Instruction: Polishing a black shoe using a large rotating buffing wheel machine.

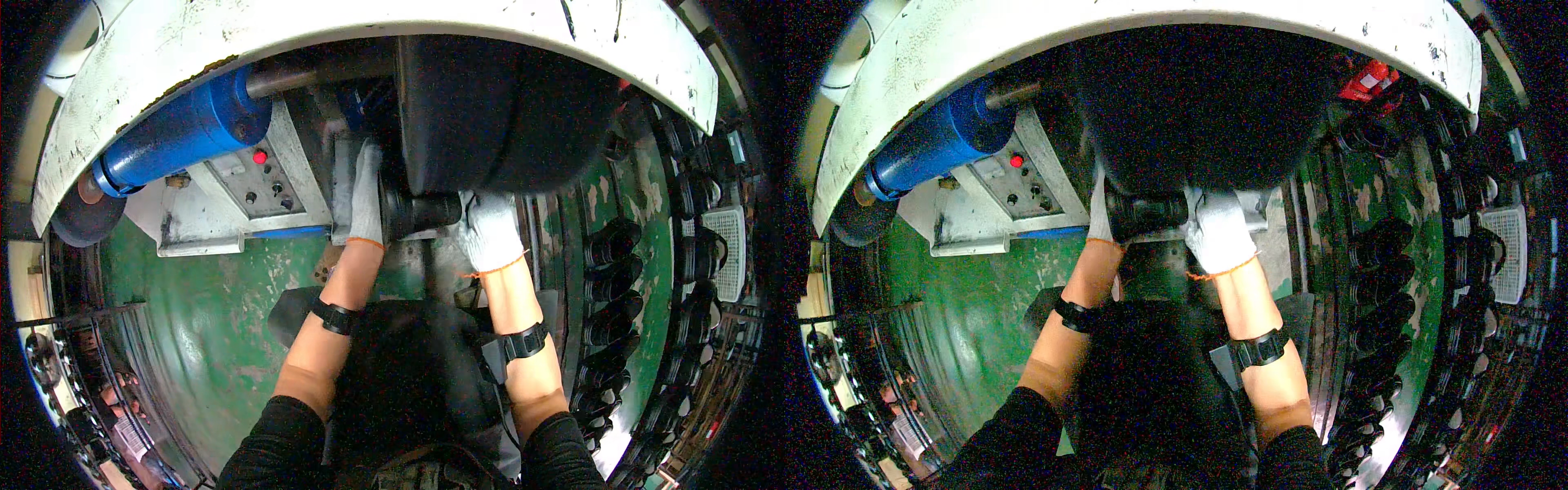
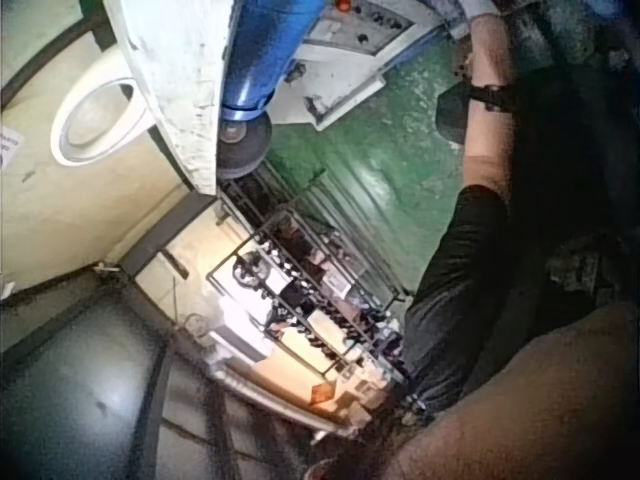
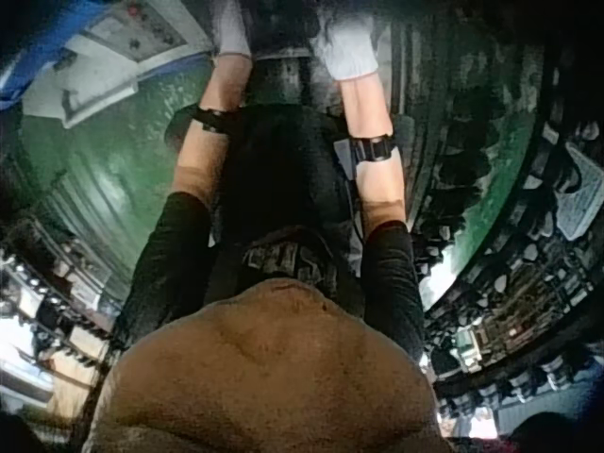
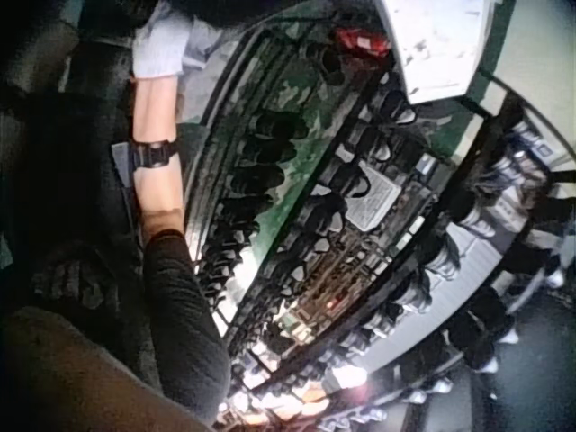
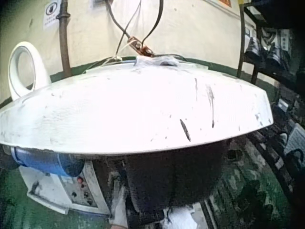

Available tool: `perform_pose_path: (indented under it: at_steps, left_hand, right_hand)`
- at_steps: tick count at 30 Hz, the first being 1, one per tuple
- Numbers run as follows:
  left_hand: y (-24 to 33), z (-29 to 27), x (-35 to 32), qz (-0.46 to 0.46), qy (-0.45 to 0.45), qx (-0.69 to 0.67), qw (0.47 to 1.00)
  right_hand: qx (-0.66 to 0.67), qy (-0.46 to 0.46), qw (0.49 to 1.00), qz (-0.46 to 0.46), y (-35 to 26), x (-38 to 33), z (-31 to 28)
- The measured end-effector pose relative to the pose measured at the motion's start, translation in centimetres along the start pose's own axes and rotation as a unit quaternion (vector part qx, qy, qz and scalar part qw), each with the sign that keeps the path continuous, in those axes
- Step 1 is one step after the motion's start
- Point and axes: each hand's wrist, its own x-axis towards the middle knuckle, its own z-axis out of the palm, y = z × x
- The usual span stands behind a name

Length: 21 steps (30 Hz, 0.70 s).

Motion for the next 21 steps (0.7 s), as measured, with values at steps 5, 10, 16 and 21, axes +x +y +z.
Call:
perform_pose_path:
  at_steps: [5,10,16,21]
  left_hand:
    - [-1.6,-1.2,-0.4,0.220,-0.108,0.163,0.956]
    - [-0.2,-0.4,-0.3,0.044,0.077,0.207,0.974]
    - [0.8,-1.1,0.4,0.033,0.083,0.314,0.945]
    - [-0.1,-1.7,1.3,0.053,0.019,0.233,0.971]
  right_hand:
    - [-0.087,-0.029,0.996,-0.006,-0.3,0.1,1.0]
    - [-0.219,-0.020,0.970,-0.101,1.2,-0.6,1.8]
    - [-0.686,-0.047,0.650,-0.324,2.2,-1.1,4.6]
    - [-0.841,-0.074,-0.322,-0.429,5.8,-3.8,8.6]
